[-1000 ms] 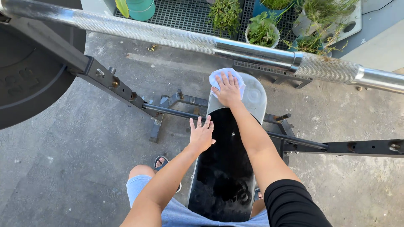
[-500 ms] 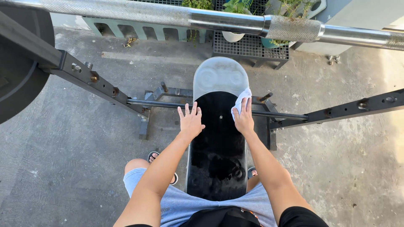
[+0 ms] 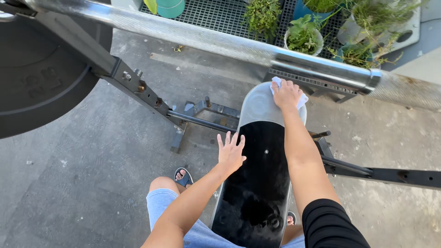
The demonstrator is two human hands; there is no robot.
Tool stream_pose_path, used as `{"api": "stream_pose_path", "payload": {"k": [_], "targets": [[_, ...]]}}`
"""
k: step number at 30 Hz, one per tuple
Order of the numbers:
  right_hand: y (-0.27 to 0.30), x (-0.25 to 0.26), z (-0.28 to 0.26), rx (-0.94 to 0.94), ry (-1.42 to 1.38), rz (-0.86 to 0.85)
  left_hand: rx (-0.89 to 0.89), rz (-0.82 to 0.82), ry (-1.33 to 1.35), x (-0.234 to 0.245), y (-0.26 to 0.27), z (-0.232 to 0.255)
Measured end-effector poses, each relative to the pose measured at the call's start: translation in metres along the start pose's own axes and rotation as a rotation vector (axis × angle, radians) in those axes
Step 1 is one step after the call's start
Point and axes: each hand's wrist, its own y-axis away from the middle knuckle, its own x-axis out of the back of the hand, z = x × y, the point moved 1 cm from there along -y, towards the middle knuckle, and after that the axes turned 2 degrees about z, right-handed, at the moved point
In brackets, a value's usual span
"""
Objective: The recorder is wiping down weightlifting equipment including a bench, rack, bar, and plates with a cloth.
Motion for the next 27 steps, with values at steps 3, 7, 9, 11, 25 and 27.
{"api": "stream_pose_path", "payload": {"k": [3, 7, 9, 11, 25, 27], "targets": [[0.008, -0.009, -0.039, 0.34, 0.033, -0.018, 0.006, -0.008, 0.041, 0.006, 0.003, 0.0], [0.05, -0.025, -0.069, 0.455, 0.041, -0.056, 0.017, 0.095, 0.119, 0.02, 0.017, -0.002], [0.078, -0.035, -0.076, 0.66, 0.085, -0.031, 0.113, 0.197, 0.282, 0.031, 0.032, -0.002], [0.115, -0.033, -0.081, 0.692, 0.074, -0.072, 0.16, 0.318, 0.373, 0.005, 0.041, -0.023], [0.367, -0.019, -0.072, 0.828, 0.023, -0.271, 0.223, 0.462, 0.464, 0.008, 0.104, -0.052], [0.398, -0.004, -0.071, 0.827, 0.018, -0.413, 0.195, 0.409, 0.463, 0.002, 0.109, -0.049]]}}
